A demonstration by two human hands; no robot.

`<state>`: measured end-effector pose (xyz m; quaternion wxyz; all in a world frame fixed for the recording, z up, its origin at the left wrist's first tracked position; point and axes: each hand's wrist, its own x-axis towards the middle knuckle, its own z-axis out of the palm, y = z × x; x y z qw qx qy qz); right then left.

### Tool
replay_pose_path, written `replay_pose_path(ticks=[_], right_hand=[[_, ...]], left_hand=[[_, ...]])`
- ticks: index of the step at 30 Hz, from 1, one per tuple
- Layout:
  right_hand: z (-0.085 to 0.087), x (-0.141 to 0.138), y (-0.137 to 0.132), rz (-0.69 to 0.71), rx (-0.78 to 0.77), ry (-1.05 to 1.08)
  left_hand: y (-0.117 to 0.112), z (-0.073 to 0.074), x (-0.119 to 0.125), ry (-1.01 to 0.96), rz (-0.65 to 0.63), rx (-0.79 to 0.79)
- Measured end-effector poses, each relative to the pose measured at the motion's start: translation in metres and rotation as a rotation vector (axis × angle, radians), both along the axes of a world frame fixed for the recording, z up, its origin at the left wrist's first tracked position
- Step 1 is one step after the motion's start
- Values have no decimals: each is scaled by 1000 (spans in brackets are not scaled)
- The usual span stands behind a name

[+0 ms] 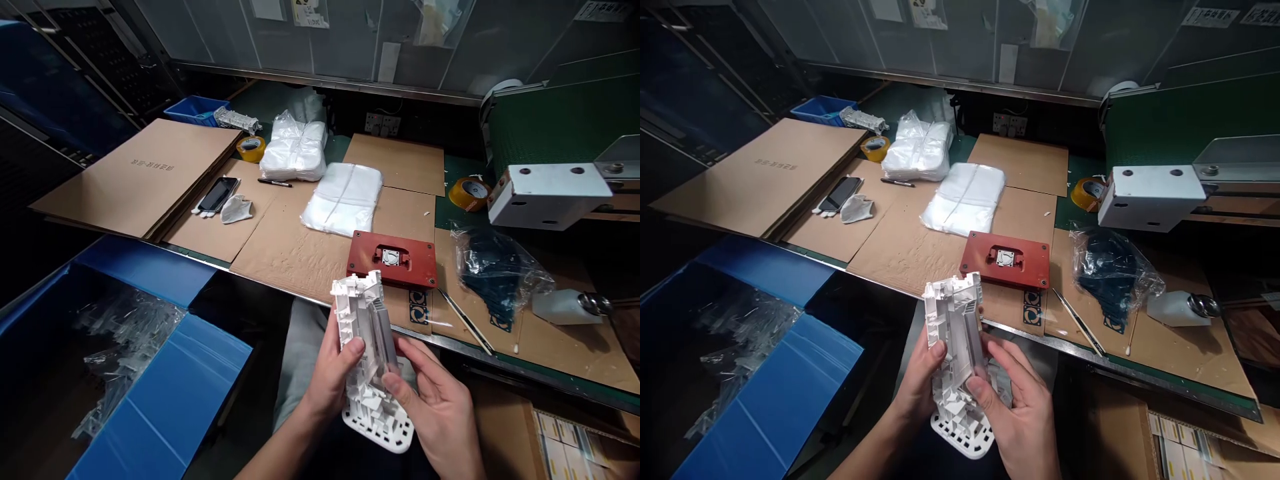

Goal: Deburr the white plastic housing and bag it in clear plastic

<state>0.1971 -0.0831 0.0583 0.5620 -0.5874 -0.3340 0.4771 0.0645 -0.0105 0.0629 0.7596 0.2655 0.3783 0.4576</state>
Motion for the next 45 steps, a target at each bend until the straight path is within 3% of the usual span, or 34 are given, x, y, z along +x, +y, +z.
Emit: replay_pose_path(ticks=[7, 13, 18, 24, 30, 39, 45], right_hand=[[8, -5, -4, -34, 30, -76], [9, -6, -5, 31, 71, -191], [8, -6, -6, 45, 142, -269], [2, -5, -9, -48, 86, -231], [-1, -6, -8, -64, 120, -211], [-5, 5, -11, -100, -95, -155], [2, 11, 1, 89, -165, -79]], left_hand=[[-7, 0, -3, 3, 25, -32], [-8, -4, -4, 3, -25, 79], [-7, -6, -5, 13, -43, 74], [-5, -3, -2, 20, 7, 35], [-7, -1, 0, 124, -48, 139], [-4, 7, 1, 49, -34, 27], [-7, 8, -1, 133, -100, 132]])
